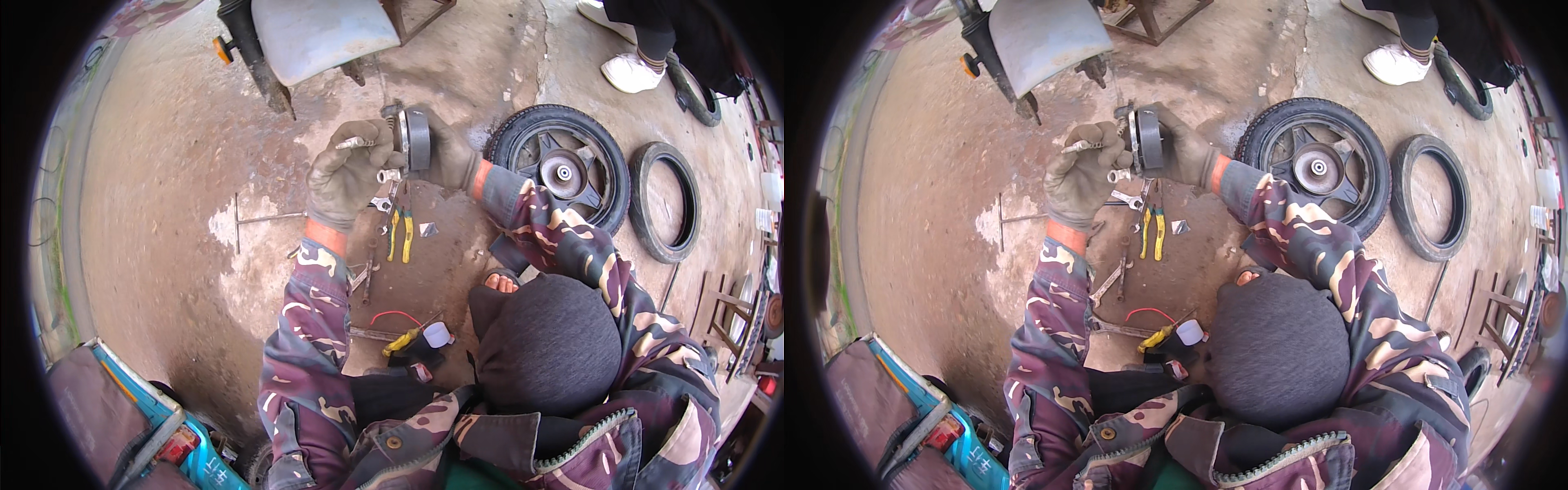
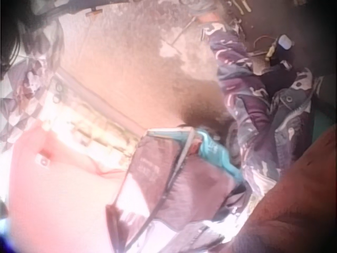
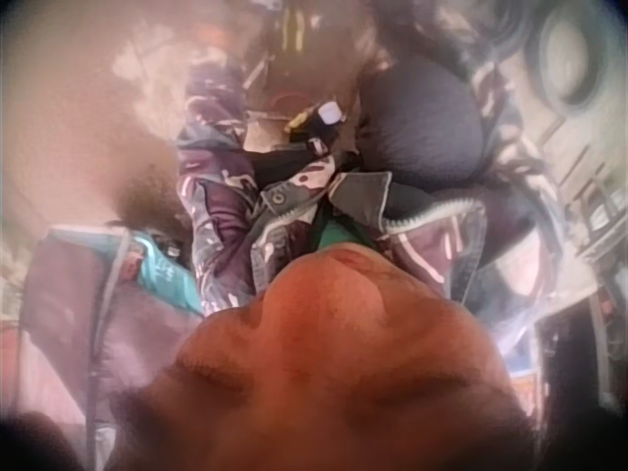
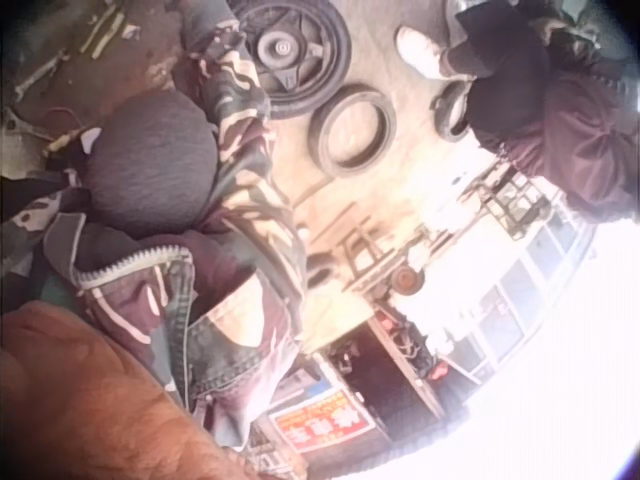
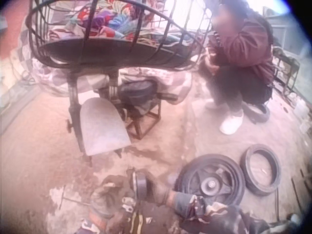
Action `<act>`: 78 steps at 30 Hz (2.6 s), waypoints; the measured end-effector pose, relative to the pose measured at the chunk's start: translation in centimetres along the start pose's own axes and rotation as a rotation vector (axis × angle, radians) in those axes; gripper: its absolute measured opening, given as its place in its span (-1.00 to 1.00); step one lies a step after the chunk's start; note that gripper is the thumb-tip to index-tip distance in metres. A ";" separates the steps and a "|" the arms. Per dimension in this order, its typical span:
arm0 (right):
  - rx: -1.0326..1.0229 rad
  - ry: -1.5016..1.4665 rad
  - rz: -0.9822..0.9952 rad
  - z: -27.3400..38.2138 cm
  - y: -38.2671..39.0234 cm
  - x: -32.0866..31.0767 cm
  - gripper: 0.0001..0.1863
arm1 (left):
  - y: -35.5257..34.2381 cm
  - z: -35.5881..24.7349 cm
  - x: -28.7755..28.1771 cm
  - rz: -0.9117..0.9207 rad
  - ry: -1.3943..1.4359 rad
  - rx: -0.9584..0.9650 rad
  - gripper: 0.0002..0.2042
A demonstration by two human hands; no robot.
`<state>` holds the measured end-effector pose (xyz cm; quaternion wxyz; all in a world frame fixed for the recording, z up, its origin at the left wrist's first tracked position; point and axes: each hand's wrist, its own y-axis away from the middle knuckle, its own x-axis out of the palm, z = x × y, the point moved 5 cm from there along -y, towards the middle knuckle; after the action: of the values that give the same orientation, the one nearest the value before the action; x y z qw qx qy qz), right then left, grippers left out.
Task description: The person applies a sealant to a small wheel tire using a brush, then moves to a scooter and adjusts the brake assembly with a wrench and pliers.
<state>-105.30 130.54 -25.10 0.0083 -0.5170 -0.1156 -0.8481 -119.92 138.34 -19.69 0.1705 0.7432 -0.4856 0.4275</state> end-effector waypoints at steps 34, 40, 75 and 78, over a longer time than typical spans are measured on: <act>-0.179 0.451 -0.373 3.7 3.5 2.7 -0.57 | 3.5 1.1 -4.4 -0.297 0.405 0.186 -0.49; -0.174 0.473 -0.391 4.5 3.6 1.8 -0.60 | 3.7 1.0 -4.0 -0.182 0.139 0.191 -0.53; -0.142 0.351 -0.374 5.1 2.9 -0.6 -0.59 | 5.9 -0.6 2.8 -0.203 -0.229 0.110 -0.80; -0.131 0.275 -0.337 4.5 2.8 -0.6 -0.58 | 5.9 -1.2 4.5 -0.166 -0.754 0.194 -0.84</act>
<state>-100.72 128.63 -23.11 -0.1515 -0.3692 -0.1427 -0.9058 -124.85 133.76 -16.36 -0.0567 0.8975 -0.4096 0.1531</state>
